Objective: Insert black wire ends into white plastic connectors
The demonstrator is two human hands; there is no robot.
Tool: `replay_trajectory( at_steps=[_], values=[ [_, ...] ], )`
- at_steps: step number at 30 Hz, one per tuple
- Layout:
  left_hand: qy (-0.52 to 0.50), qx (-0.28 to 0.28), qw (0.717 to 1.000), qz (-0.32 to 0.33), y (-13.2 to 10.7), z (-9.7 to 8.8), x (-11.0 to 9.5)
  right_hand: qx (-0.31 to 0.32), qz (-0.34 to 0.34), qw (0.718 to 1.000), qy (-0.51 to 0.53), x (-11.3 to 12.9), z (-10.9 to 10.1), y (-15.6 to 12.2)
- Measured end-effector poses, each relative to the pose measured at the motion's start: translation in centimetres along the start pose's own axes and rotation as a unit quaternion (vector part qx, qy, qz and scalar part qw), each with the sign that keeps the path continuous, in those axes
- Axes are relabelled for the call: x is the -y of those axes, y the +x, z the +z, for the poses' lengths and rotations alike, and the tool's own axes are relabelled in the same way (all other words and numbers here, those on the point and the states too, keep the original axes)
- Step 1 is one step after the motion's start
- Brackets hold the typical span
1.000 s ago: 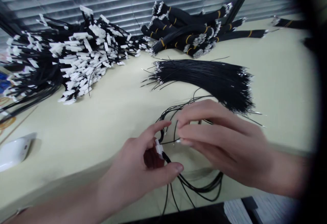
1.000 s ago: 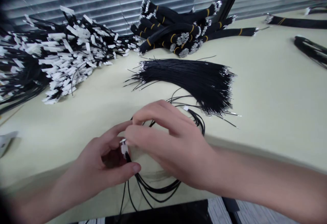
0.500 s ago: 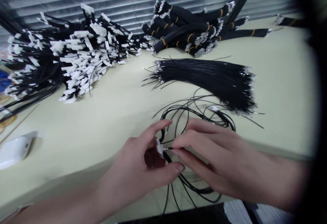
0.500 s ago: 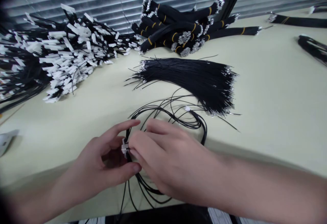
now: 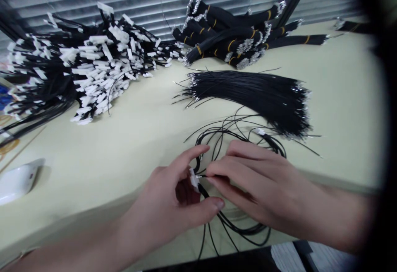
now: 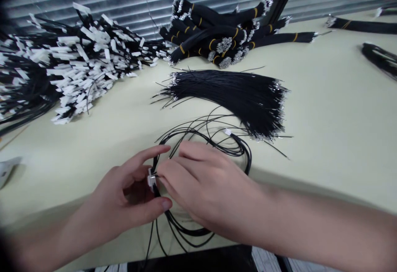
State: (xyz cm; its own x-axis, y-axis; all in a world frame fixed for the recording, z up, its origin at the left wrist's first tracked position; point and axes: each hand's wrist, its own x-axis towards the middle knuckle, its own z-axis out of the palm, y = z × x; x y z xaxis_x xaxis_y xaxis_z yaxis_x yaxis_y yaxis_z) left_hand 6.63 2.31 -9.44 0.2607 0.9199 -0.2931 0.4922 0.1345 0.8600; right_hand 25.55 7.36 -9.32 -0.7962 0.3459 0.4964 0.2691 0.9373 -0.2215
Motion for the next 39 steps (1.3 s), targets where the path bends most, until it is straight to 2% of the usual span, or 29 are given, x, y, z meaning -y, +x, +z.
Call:
replay_trajectory(
  at_steps=[5, 17, 24, 30, 39],
  values=[
    [0.005, 0.000, 1.000, 0.004, -0.1, 0.1, 0.2, -0.002, 0.012, 1.000, -0.005, 0.1, 0.0, 0.1],
    [0.007, -0.005, 1.000, 0.003, -0.2, 0.0, 0.0, 0.027, -0.007, 0.996, -0.080, 0.1, -0.5, 0.3],
    [0.016, -0.011, 1.000, 0.011, 0.0, 0.1, 0.2, 0.012, -0.019, 0.997, -0.074, 0.0, -0.3, 0.1],
    [0.024, -0.011, 0.999, 0.019, 0.0, 0.2, 0.2, 0.031, -0.033, 0.997, -0.063, 0.2, -0.2, 0.1],
    [-0.001, 0.003, 1.000, 0.013, 0.0, 0.3, 0.3, 0.003, 0.001, 1.000, 0.007, 0.2, 0.5, 0.4]
  ],
)
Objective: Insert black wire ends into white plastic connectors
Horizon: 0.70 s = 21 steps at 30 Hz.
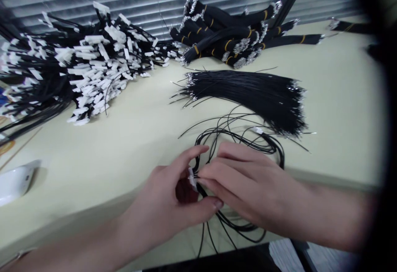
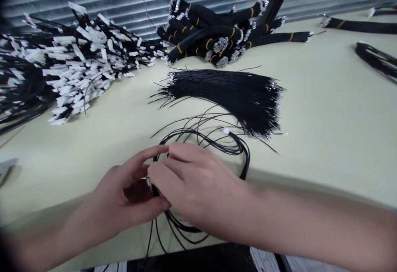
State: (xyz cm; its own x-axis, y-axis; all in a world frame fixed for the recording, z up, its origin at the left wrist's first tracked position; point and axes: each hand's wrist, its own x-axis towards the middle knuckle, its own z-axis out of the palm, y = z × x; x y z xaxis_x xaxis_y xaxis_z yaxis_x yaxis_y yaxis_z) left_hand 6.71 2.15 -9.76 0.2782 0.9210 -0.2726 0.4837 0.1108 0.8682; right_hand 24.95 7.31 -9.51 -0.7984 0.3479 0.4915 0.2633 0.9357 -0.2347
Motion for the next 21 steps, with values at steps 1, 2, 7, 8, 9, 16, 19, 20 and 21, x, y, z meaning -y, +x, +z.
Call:
replay_trajectory(
  at_steps=[1, 2, 7, 8, 9, 16, 19, 20, 21],
  values=[
    [-0.011, 0.000, 1.000, -0.002, 0.0, -0.1, 0.0, -0.026, 0.007, 1.000, 0.007, 0.1, -0.3, 0.1],
    [-0.021, 0.002, 1.000, -0.006, 0.0, -0.1, 0.0, -0.057, 0.012, 0.998, 0.010, 0.3, -0.6, 0.3],
    [-0.033, 0.004, 0.999, -0.030, 0.1, -0.4, -0.1, -0.059, 0.062, 0.996, -0.013, 1.1, -2.1, 0.4],
    [-0.031, 0.000, 0.999, -0.027, 0.2, -0.4, -0.1, -0.041, 0.056, 0.998, -0.012, 1.0, -2.0, 0.2],
    [-0.028, -0.005, 0.999, -0.023, 0.2, -0.4, -0.1, -0.028, 0.041, 0.999, -0.005, 0.8, -1.8, 0.0],
    [-0.021, -0.013, 1.000, -0.012, 0.0, -0.3, 0.0, -0.006, -0.027, 1.000, 0.013, -0.3, -0.8, -0.7],
    [-0.025, -0.009, 1.000, -0.013, 0.1, -0.4, -0.1, 0.011, -0.012, 1.000, 0.015, -0.3, -0.9, -0.6],
    [-0.026, -0.008, 1.000, -0.015, 0.1, -0.4, -0.2, 0.012, -0.008, 1.000, 0.019, -0.2, -0.9, -0.6],
    [-0.026, -0.007, 0.999, -0.017, 0.1, -0.4, -0.2, 0.012, -0.004, 1.000, 0.021, -0.2, -0.9, -0.6]
  ],
)
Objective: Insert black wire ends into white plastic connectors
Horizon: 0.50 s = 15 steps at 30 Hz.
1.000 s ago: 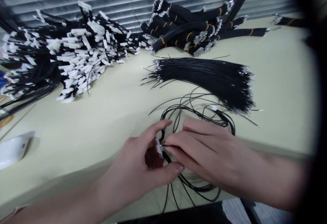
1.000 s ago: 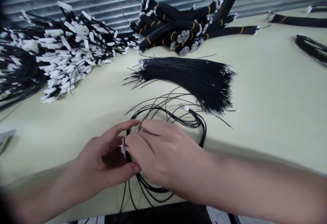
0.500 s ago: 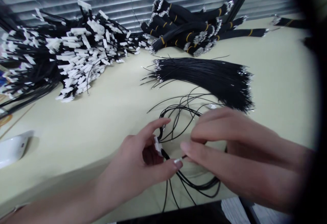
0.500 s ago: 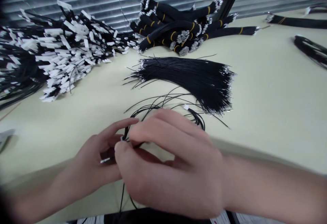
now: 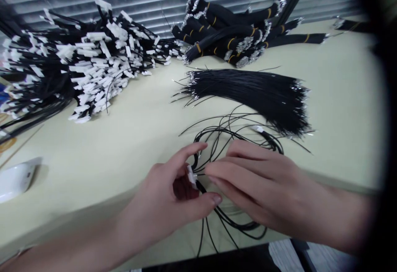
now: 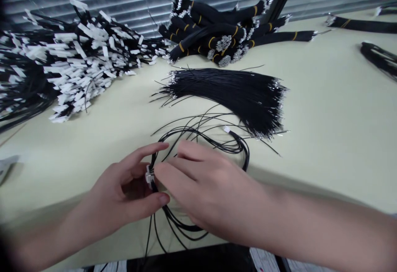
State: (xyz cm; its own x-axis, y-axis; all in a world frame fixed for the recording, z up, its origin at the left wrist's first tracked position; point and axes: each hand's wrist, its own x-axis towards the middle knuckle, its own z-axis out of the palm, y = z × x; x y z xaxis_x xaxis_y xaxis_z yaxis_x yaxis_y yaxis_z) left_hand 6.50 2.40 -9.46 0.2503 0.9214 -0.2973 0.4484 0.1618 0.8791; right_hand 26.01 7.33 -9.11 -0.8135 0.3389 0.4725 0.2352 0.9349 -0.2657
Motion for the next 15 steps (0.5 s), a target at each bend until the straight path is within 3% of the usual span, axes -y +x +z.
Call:
replay_trajectory(
  at_steps=[8, 15],
  values=[
    [0.001, 0.011, 1.000, -0.017, 0.1, -0.1, -0.6, 0.031, -0.001, 0.999, -0.030, 0.1, -0.2, -0.1],
    [0.000, 0.017, 0.999, -0.029, 0.0, -0.1, -0.9, 0.021, -0.004, 0.999, -0.042, 0.1, 0.0, -0.2]
  ],
)
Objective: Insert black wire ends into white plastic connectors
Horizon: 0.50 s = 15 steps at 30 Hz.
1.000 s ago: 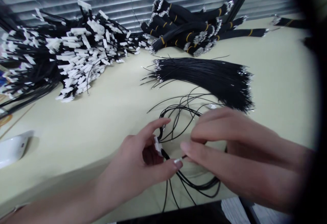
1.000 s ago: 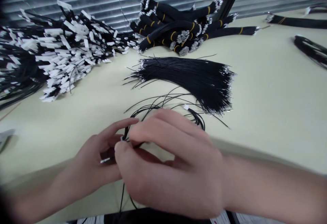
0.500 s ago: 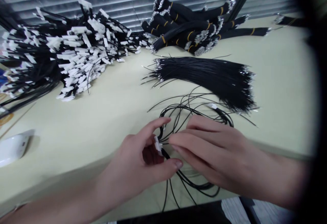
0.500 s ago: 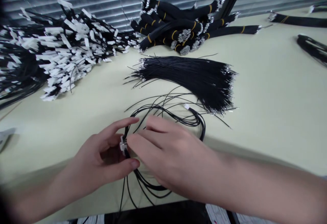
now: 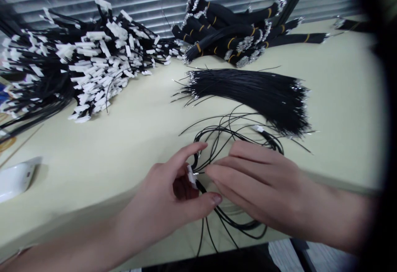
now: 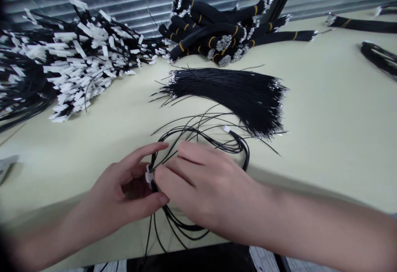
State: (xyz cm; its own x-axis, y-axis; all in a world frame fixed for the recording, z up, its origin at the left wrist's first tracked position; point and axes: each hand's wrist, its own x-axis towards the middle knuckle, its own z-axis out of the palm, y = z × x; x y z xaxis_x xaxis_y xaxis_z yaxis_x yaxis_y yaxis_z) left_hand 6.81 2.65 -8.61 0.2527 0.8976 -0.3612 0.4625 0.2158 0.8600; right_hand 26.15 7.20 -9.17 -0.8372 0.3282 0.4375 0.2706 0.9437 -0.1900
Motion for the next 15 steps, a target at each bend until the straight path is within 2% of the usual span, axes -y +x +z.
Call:
replay_trajectory(
  at_steps=[6, 15],
  values=[
    [0.003, -0.025, 0.999, 0.035, -0.19, 0.28, 1.02, -0.019, -0.020, 0.999, -0.018, 0.09, -0.31, 0.43],
    [0.013, -0.022, 0.999, 0.043, -0.13, 0.26, 0.88, -0.033, -0.047, 0.997, -0.051, 0.17, -0.22, 0.56]
  ],
)
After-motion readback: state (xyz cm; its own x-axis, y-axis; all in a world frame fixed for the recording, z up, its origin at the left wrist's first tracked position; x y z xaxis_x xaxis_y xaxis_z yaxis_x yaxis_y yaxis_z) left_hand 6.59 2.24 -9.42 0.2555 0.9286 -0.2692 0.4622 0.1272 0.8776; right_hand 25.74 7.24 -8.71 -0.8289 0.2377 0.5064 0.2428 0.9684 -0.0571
